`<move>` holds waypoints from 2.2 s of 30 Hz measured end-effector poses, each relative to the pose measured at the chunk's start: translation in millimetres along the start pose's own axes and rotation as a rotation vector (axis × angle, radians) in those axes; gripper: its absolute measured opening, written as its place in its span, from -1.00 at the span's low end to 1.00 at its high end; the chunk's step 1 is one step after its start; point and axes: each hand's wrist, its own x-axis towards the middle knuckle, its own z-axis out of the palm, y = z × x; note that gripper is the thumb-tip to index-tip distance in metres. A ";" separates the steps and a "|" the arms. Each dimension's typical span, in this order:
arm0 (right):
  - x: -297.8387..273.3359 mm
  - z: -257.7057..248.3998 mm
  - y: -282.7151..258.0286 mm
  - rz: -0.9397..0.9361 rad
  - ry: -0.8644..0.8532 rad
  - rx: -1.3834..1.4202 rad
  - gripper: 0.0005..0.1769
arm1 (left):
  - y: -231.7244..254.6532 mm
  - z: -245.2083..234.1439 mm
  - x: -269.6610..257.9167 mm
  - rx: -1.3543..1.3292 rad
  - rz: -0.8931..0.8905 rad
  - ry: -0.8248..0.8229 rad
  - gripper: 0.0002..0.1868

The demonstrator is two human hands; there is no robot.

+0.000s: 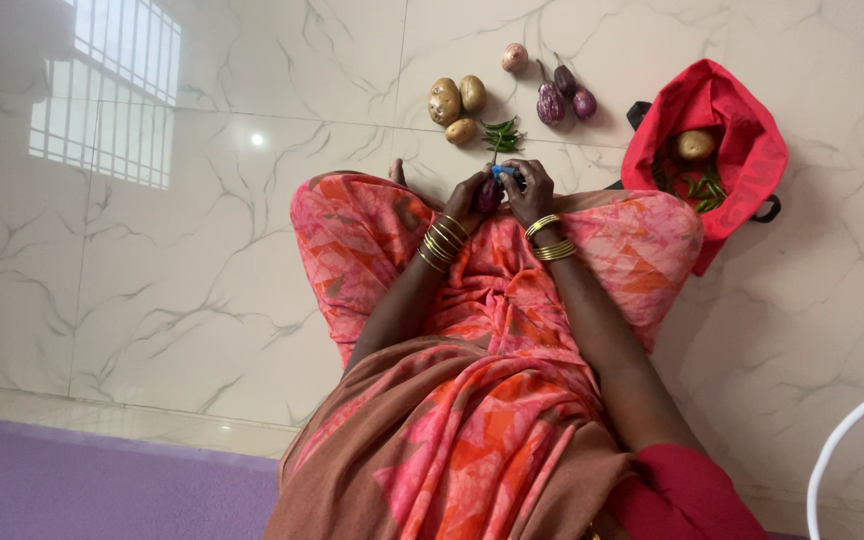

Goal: The person sits on the floor and peels an eggplant and a potato using a small blue peeler. They handle the vegetables one at a time, rotating them to remove the skin, and place the peeled items on the floor.

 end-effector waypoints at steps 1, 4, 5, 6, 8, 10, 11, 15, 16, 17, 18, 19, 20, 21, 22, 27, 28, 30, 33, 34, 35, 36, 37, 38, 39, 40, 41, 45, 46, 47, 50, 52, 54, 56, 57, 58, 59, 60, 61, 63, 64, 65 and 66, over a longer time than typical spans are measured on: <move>0.7 -0.3 0.6 -0.002 -0.002 0.021 -0.79 | 0.3 0.5 -0.5 -0.019 0.010 -0.033 -0.73; -0.8 0.0 0.6 -0.067 -0.018 0.036 -0.79 | 0.7 -2.3 -0.2 -0.092 0.051 -0.090 -0.76; -2.8 -0.3 0.0 -0.130 -0.030 0.010 -0.80 | 1.9 -4.1 0.7 -0.125 0.073 -0.083 -0.78; -5.1 -0.3 -1.0 -0.194 -0.042 -0.015 -0.80 | 2.8 -6.0 1.8 -0.158 0.095 -0.076 -0.80; -10.9 2.6 -3.9 -0.254 -0.105 -0.037 -0.81 | 3.5 -8.9 4.2 -0.224 0.119 -0.073 -0.84; -12.0 4.4 -5.8 -0.289 -0.132 -0.058 -0.81 | 4.1 -9.6 5.2 -0.204 0.162 -0.109 -0.86; -12.6 5.8 -6.8 -0.292 -0.129 -0.068 -0.81 | 3.2 -9.8 4.3 -0.153 0.194 -0.145 -0.84; -13.1 4.9 -7.0 -0.228 -0.103 -0.080 -0.79 | 0.5 -6.5 -1.2 0.060 0.238 -0.133 -0.80; -12.2 4.1 -6.3 -0.232 -0.087 -0.081 -0.78 | 0.4 -4.2 -3.4 0.039 0.191 -0.105 -0.80; -9.9 2.4 -5.2 -0.238 -0.072 -0.083 -0.78 | 1.0 -0.9 -4.2 0.017 0.145 -0.077 -0.79; -7.4 1.2 -4.2 -0.244 -0.056 -0.084 -0.77 | 1.7 2.0 -5.3 -0.005 0.100 -0.048 -0.78; -5.1 0.9 -3.5 -0.196 -0.032 -0.054 -0.78 | 2.1 4.2 -7.0 -0.015 0.073 -0.052 -0.77; -2.6 0.8 -3.0 -0.148 -0.008 -0.024 -0.78 | 2.3 5.9 -8.3 -0.025 0.046 -0.056 -0.77; -1.7 0.5 -2.7 -0.099 0.016 0.007 -0.79 | 2.4 6.7 -9.5 -0.035 0.018 -0.059 -0.76; -1.7 -0.5 -2.4 -0.102 0.027 -0.001 -0.79 | 2.0 7.1 -10.0 -0.051 0.025 -0.091 -0.76; -7.1 -0.2 -5.4 -0.140 -0.033 -0.037 -0.80 | 5.3 -0.3 -5.3 -0.207 0.049 -0.125 -0.79; -9.3 1.1 -6.6 -0.188 -0.056 -0.064 -0.80 | 6.1 -1.5 -3.1 -0.244 0.061 -0.093 -0.80; -12.2 3.6 -9.6 -0.287 -0.102 -0.117 -0.80 | 9.1 -2.7 -0.3 -0.316 0.085 -0.029 -0.81; -15.0 4.5 -12.7 -0.366 -0.149 -0.089 -0.81 | 8.8 -0.8 -0.2 -0.263 0.148 -0.034 -0.82; -15.9 5.0 -13.5 -0.355 -0.171 -0.096 -0.79 | 9.1 0.0 0.0 -0.232 0.151 -0.020 -0.81; -16.9 5.0 -13.8 -0.343 -0.192 -0.103 -0.77 | 8.6 0.5 0.3 -0.201 0.153 -0.005 -0.79; -17.4 5.5 -14.0 -0.331 -0.214 -0.110 -0.76 | 8.1 0.3 0.3 -0.170 0.155 0.010 -0.76; -17.0 5.5 -14.0 -0.328 -0.180 -0.124 -0.76 | 7.5 0.4 0.2 -0.182 0.140 0.020 -0.76; -15.3 5.4 -13.8 -0.324 -0.146 -0.139 -0.77 | 6.7 0.6 0.3 -0.195 0.125 0.030 -0.76; -13.8 5.3 -13.2 -0.321 -0.114 -0.154 -0.77 | 5.6 0.3 0.2 -0.208 0.111 0.040 -0.75; -12.0 3.7 -12.2 -0.267 -0.082 -0.123 -0.78 | 4.6 -0.5 -0.5 -0.207 0.090 0.010 -0.75; -9.0 1.2 -10.9 -0.213 -0.051 -0.092 -0.79 | 3.8 -1.1 -1.0 -0.206 0.070 -0.022 -0.75; -0.6 -4.8 -10.0 -0.091 0.029 -0.015 -0.80 | 0.4 1.8 -3.3 -0.112 0.074 -0.051 -0.72; 0.2 -5.2 -10.3 -0.078 0.029 0.000 -0.80 | 0.0 2.3 -4.7 -0.093 0.102 -0.159 -0.74; 0.1 -5.3 -10.6 -0.063 0.029 0.014 -0.80 | -0.6 2.3 -6.6 -0.075 0.131 -0.267 -0.74; -3.1 -3.6 -12.2 -0.098 -0.004 0.004 -0.81 | 1.1 2.9 -6.9 -0.075 0.134 -0.244 -0.82; -6.3 -1.6 -13.9 -0.167 -0.055 -0.036 -0.80 | 3.2 2.6 -4.4 -0.130 0.126 -0.130 -0.86; -11.3 1.8 -15.6 -0.259 -0.126 -0.093 -0.78 | 5.2 0.3 -0.4 -0.220 0.139 -0.037 -0.87; -14.5 4.8 -15.7 -0.327 -0.139 -0.103 -0.78 | 4.6 -3.7 3.1 -0.212 0.134 -0.027 -0.84; -16.3 6.3 -15.6 -0.358 -0.148 -0.106 -0.78 | 3.3 -6.0 3.4 -0.209 0.130 -0.019 -0.82; -17.4 7.5 -15.2 -0.363 -0.146 -0.110 -0.78 | 2.7 -8.2 3.3 -0.189 0.140 -0.026 -0.81; -15.9 7.2 -14.2 -0.368 -0.139 -0.117 -0.79 | 3.2 -8.8 5.3 -0.166 0.147 -0.038 -0.79; -14.3 6.3 -13.1 -0.373 -0.132 -0.124 -0.79 | 2.7 -9.2 5.9 -0.143 0.155 -0.050 -0.78; -11.4 5.3 -12.0 -0.361 -0.103 -0.129 -0.79 | 3.0 -8.4 6.5 -0.109 0.146 -0.037 -0.79; -10.1 4.4 -9.1 -0.328 -0.049 -0.134 -0.80 | 0.0 -8.5 3.4 -0.041 0.123 -0.003 -0.79; -9.4 3.0 -6.7 -0.252 -0.023 -0.101 -0.81 | -2.5 -7.5 3.4 -0.055 0.105 -0.072 -0.79; -6.4 0.7 -4.0 -0.177 0.001 -0.068 -0.81 | -2.9 -4.9 6.5 -0.070 0.091 -0.138 -0.78; -3.2 -1.1 -1.7 -0.102 0.024 -0.035 -0.82 | -4.0 -4.1 6.9 -0.086 0.078 -0.205 -0.78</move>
